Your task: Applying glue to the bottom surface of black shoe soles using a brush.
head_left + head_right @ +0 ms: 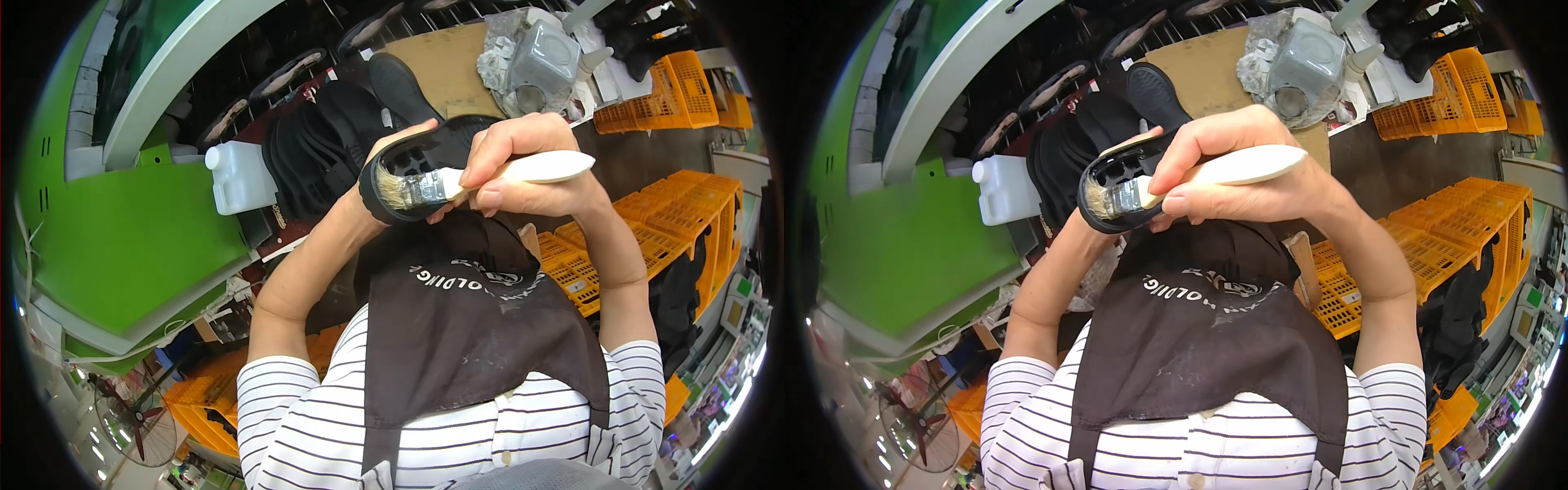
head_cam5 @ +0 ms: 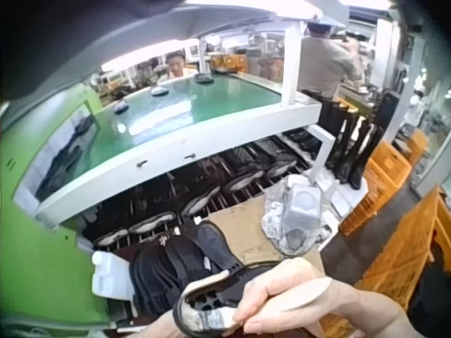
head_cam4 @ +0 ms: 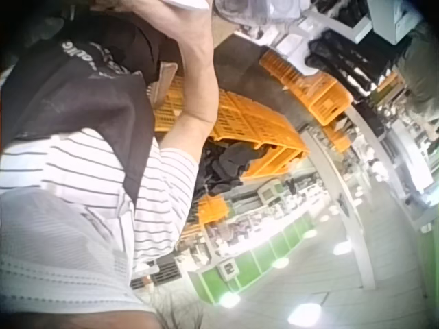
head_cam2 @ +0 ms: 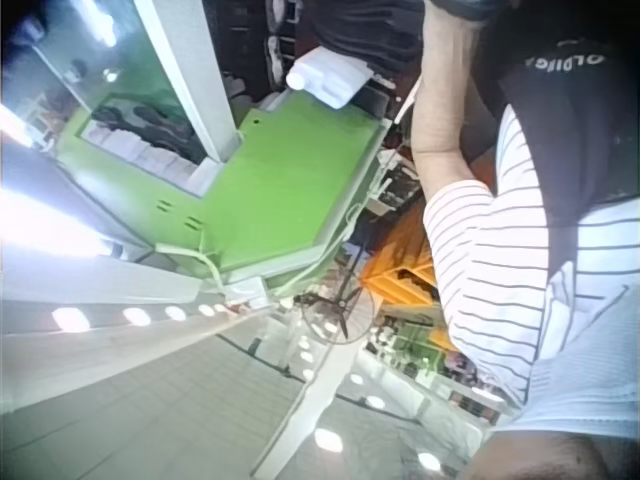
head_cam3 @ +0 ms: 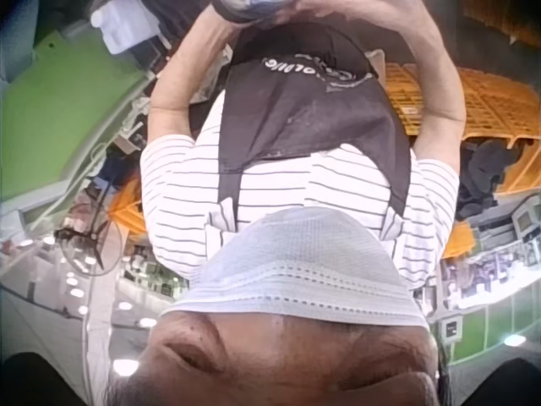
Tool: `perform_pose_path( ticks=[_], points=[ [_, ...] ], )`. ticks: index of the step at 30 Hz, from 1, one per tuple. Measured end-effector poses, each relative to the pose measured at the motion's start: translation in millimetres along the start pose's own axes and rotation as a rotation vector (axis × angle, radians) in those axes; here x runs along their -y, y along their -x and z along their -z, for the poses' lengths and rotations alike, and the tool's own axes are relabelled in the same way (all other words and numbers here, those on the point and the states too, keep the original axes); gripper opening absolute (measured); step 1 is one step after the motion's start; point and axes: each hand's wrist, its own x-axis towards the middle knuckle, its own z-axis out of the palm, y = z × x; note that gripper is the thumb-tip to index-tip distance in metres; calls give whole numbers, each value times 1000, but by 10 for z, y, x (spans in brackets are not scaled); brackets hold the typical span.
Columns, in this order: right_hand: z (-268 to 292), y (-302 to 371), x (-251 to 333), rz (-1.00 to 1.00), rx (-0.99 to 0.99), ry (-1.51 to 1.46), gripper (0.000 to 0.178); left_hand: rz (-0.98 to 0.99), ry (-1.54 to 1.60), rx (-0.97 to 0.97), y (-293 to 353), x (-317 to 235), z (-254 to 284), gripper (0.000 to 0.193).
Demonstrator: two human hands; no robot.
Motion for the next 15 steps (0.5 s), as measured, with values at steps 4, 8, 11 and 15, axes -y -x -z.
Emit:
perform_pose_path(
  ticks=[4,8,11,15],
  points=[
    [119,-106,-35,36,119,31,12,195,-199,-150,-73,-26,-64,53],
    [239,-225,-5,3,275,84,13,192,-16,-27,-48,57,-72,40],
    [298,-268,-31,3,382,92,13,280,-184,31,-68,29,9,31],
    [407,-321,46,-60,523,153,12,403,-115,-22,-69,-15,6,42]
  ],
)
